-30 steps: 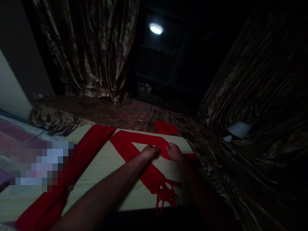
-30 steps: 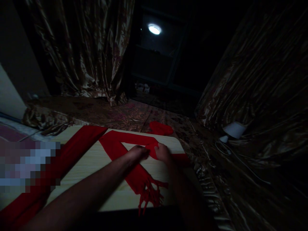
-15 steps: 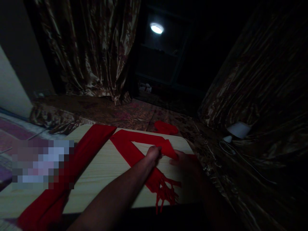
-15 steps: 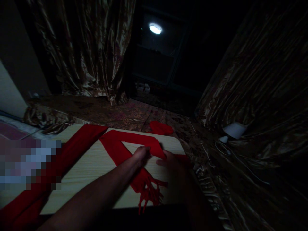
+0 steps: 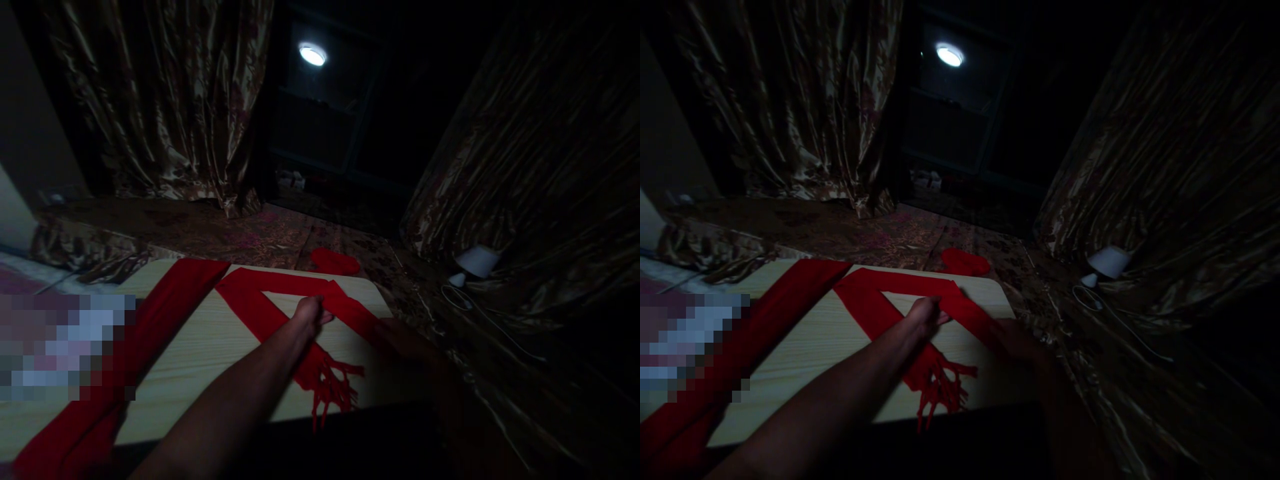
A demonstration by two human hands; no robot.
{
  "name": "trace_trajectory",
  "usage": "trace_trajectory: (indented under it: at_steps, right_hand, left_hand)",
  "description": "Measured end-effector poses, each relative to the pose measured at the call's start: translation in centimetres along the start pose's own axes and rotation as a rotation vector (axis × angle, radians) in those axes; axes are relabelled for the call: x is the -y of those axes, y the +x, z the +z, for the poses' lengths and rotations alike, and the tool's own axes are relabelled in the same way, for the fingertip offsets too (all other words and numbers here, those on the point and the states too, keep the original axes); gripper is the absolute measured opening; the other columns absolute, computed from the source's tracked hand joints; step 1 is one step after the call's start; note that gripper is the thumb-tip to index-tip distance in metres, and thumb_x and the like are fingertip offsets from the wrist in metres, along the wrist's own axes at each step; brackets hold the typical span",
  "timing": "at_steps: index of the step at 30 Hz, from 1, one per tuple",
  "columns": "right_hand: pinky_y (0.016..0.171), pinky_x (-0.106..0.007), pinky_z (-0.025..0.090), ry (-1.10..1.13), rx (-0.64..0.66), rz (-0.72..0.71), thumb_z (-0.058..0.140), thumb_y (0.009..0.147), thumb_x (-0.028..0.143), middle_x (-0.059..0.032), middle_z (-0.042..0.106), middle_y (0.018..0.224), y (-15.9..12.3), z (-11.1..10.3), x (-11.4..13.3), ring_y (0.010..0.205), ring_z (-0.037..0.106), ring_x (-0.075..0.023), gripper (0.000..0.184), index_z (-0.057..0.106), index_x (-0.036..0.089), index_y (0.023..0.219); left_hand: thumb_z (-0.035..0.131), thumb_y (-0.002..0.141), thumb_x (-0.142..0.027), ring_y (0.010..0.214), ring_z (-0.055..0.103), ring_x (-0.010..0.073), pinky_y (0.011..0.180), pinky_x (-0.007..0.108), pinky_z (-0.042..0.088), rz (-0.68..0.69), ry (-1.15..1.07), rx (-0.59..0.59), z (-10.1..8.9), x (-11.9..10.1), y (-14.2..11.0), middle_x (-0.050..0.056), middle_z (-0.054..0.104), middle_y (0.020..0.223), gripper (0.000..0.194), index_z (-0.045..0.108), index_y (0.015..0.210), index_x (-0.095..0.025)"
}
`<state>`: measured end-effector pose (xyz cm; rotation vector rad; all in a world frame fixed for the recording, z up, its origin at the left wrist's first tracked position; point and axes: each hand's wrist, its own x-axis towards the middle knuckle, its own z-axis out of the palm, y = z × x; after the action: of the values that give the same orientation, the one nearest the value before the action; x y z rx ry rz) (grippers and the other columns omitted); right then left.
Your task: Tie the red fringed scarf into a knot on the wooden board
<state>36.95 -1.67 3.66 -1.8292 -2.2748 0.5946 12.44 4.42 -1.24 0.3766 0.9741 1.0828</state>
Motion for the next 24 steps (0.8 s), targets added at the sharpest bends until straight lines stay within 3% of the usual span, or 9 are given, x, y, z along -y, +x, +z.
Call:
trace_trajectory:
  at_steps: [2, 6, 11, 14, 19, 24]
  right_hand:
    - [0.066, -0.03, 0.044, 0.056, 0.113, 0.014, 0.044, 0.094, 0.051, -0.0076, 0.073, 0.084, -0.7, -0.9, 1.0, 0.076, 0.063, -0.0215, 0.044, 0.07, 0.016, 0.09]
    - [0.063, -0.029, 0.044, -0.001, 0.193, 0.059, 0.063, 0.081, 0.05, -0.0072, 0.074, 0.084, -1.4, -0.8, 1.8, 0.074, 0.063, -0.0217, 0.036, 0.071, 0.016, 0.089]
    - [0.077, -0.033, 0.049, -0.014, 0.261, 0.02, 0.064, 0.079, 0.037, -0.0094, 0.075, 0.102, -2.0, 0.5, -0.4, 0.091, 0.067, -0.0273, 0.032, 0.072, 0.018, 0.103]
    - [0.089, -0.038, 0.048, 0.029, 0.206, 0.015, 0.051, 0.087, 0.032, -0.0113, 0.072, 0.116, -2.4, 0.9, -3.5, 0.103, 0.066, -0.0282, 0.038, 0.069, 0.017, 0.117]
    - [0.104, -0.041, 0.038, -0.126, -0.177, 0.168, 0.037, 0.094, 0.025, -0.0192, 0.062, 0.13, -3.7, 0.9, -8.3, 0.121, 0.057, -0.0282, 0.043, 0.06, 0.012, 0.128]
    - [0.092, -0.037, 0.043, -0.033, -0.226, 0.226, 0.04, 0.094, 0.024, -0.0149, 0.069, 0.112, -6.1, 1.0, -8.2, 0.103, 0.063, -0.0245, 0.033, 0.064, 0.015, 0.114]
  left_hand:
    - [0.053, 0.089, -0.015, 0.049, 0.062, 0.0129, 0.054, 0.026, 0.057, 0.007, -0.022, -0.017, -0.1, -0.4, 0.0, 0.005, 0.066, 0.069, 0.009, 0.058, 0.096, -0.011]
    - [0.053, 0.089, -0.013, 0.049, 0.062, 0.0118, 0.053, 0.024, 0.057, 0.026, -0.04, -0.037, -0.6, -0.5, 0.3, 0.003, 0.065, 0.065, 0.01, 0.058, 0.096, -0.011]
    - [0.051, 0.091, -0.014, 0.047, 0.06, 0.0116, 0.053, 0.026, 0.058, 0.034, -0.032, -0.061, -1.5, -0.2, 0.5, 0.004, 0.064, 0.065, 0.008, 0.058, 0.094, -0.011]
    - [0.052, 0.091, -0.013, 0.049, 0.062, 0.0118, 0.054, 0.027, 0.059, 0.036, -0.022, -0.056, -1.9, -0.1, 0.4, 0.005, 0.065, 0.068, 0.007, 0.058, 0.094, -0.009]
    - [0.058, 0.087, -0.01, 0.048, 0.062, 0.0136, 0.053, 0.027, 0.058, 0.046, 0.058, -0.023, -1.7, 0.1, 0.4, 0.006, 0.065, 0.066, 0.006, 0.06, 0.092, -0.009]
    - [0.058, 0.088, -0.011, 0.043, 0.06, 0.014, 0.047, 0.024, 0.053, 0.077, 0.216, -0.022, -1.3, 0.7, 0.3, 0.004, 0.062, 0.059, 0.004, 0.061, 0.089, -0.009]
